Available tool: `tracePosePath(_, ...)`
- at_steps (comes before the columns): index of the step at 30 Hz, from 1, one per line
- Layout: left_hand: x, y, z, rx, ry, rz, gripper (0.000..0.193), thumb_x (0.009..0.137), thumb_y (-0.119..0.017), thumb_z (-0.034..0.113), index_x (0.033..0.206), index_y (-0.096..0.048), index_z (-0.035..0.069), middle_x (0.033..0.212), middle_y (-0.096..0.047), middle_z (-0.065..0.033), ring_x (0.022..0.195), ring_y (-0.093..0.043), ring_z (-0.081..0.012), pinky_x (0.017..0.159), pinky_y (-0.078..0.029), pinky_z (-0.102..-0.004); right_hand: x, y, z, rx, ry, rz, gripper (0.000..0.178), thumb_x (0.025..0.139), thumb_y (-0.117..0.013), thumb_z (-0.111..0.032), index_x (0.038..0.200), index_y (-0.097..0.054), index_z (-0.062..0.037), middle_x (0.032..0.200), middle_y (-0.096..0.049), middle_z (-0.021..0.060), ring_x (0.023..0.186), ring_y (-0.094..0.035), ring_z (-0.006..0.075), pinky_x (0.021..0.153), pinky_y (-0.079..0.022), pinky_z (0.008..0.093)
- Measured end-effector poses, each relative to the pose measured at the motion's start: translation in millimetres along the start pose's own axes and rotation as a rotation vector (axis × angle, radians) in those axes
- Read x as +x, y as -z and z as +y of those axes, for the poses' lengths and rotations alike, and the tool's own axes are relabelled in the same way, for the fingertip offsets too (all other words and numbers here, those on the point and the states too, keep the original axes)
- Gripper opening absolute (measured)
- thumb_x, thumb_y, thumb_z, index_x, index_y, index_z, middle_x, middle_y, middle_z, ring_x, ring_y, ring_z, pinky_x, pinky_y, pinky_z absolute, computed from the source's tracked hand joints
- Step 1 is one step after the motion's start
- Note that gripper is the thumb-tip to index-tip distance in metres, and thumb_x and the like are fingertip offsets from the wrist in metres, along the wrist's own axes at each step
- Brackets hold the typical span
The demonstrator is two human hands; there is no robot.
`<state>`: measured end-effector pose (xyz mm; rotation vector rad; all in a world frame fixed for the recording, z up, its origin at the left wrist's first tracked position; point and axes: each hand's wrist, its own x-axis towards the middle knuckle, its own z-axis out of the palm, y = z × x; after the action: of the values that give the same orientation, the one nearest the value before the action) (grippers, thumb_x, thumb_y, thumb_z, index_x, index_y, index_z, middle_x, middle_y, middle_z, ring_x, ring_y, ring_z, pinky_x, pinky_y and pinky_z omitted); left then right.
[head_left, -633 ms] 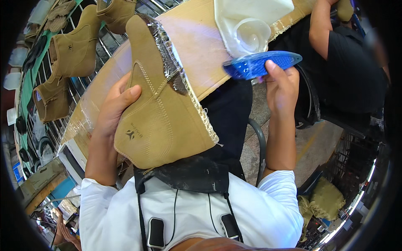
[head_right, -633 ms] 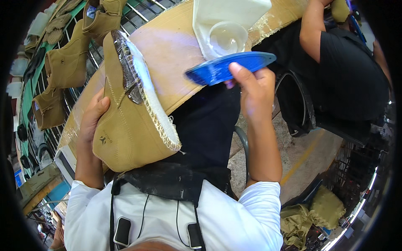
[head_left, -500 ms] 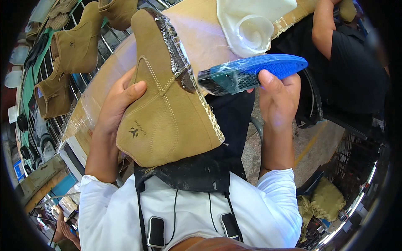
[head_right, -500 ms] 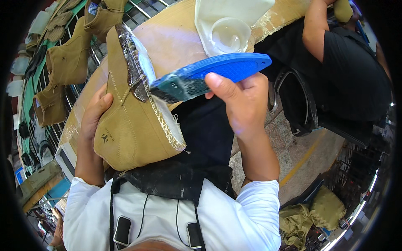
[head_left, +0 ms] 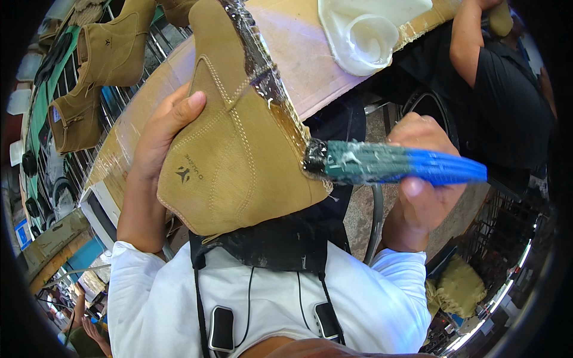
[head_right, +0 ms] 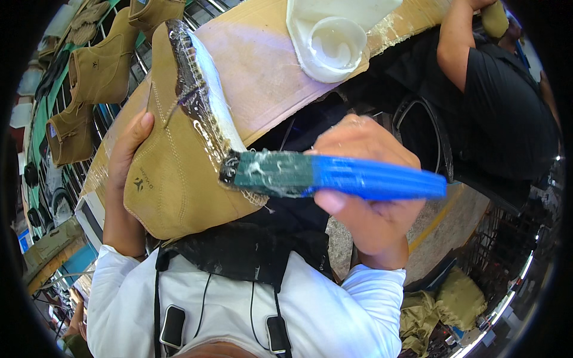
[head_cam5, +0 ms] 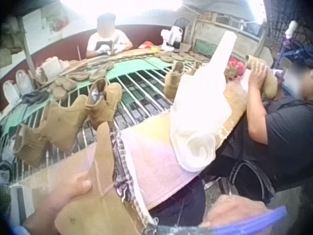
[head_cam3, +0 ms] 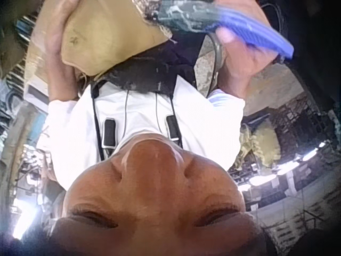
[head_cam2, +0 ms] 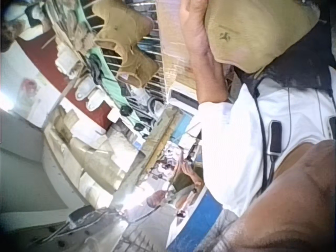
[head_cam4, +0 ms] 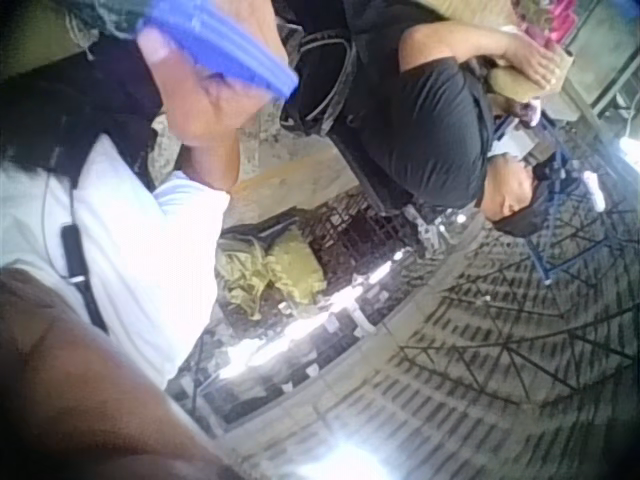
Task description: The person applies adhesive to the edges and soles of shoes using a brush, then places the shoes back onto a conveyor belt.
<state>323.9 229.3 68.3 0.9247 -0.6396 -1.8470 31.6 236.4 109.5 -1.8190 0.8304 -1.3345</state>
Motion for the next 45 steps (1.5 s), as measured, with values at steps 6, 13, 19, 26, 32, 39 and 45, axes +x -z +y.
tracePosePath(6,-5,3,1,-0.29,0.064,-0.003,0.042,0.095,-0.052,0.024,0.126,-0.048,-0.003,0.116,-0.061,-0.0179,0.098,-0.065,-0.0225,0.083,-0.055,-0.033,-1,-3,-21,-0.204,0.178,0.034,0.033,0.071,-0.075,-0.03,0.085,-0.067,-0.0012,0.072,-0.062,0.01,0.06,-0.056,0.0185,0.054,-0.041,0.0272)
tracePosePath(13,-18,-23,10,-0.62,0.113,0.067,0.039,0.096,-0.049,0.026,0.126,-0.051,0.001,0.117,-0.062,-0.0166,0.102,-0.064,-0.0259,0.085,-0.055,-0.0363,16,-8,-33,-0.442,0.394,0.022,0.019,0.075,-0.068,-0.022,0.081,-0.061,-0.0059,0.072,-0.057,0.0067,0.057,-0.05,0.0158,0.051,-0.038,0.025)
tracePosePath(19,-18,-17,13,-0.697,0.128,0.057,0.04,0.096,-0.049,0.027,0.127,-0.05,0.002,0.117,-0.061,-0.0163,0.102,-0.063,-0.0262,0.085,-0.054,-0.0374,36,-10,-38,-0.422,0.455,-0.01,0.014,0.074,-0.067,-0.018,0.082,-0.062,-0.0082,0.079,-0.058,0.0075,0.063,-0.051,0.0164,0.053,-0.04,0.0253)
tracePosePath(26,-19,-9,8,-0.655,0.099,0.052,0.04,0.096,-0.049,0.028,0.127,-0.05,0.002,0.117,-0.061,-0.0161,0.102,-0.063,-0.0262,0.084,-0.055,-0.0376,45,-13,-39,-0.344,0.514,-0.013,0.014,0.075,-0.066,-0.017,0.084,-0.063,-0.008,0.082,-0.059,0.0093,0.066,-0.052,0.0172,0.055,-0.041,0.0254)
tracePosePath(32,-28,3,-17,-0.495,0.075,0.084,0.041,0.096,-0.048,0.028,0.128,-0.049,0.002,0.117,-0.06,-0.0159,0.101,-0.063,-0.0262,0.084,-0.055,-0.0378,54,-10,-34,-0.266,0.555,-0.096,0.023,0.08,-0.064,-0.026,0.089,-0.063,-0.0047,0.088,-0.059,0.0132,0.069,-0.053,0.0198,0.058,-0.042,0.0279)
tracePosePath(39,-55,17,-52,-0.315,0.071,0.139,0.041,0.096,-0.048,0.028,0.128,-0.048,0.002,0.116,-0.06,-0.0157,0.101,-0.062,-0.0261,0.083,-0.055,-0.038,57,-16,-19,-0.016,0.481,-0.117,0.027,0.079,-0.067,-0.023,0.093,-0.072,-0.001,0.087,-0.065,0.0139,0.078,-0.063,0.0206,0.071,-0.048,0.0275)
tracePosePath(45,-33,24,-57,-0.257,0.022,0.149,0.042,0.096,-0.048,0.028,0.129,-0.047,0.002,0.116,-0.06,-0.0155,0.101,-0.062,-0.0261,0.082,-0.055,-0.0382,45,-5,4,-0.195,0.206,0.034,0.024,0.077,-0.062,-0.002,0.1,-0.069,-0.0001,0.097,-0.067,0.0156,0.09,-0.065,0.025,0.082,-0.049,0.0308)
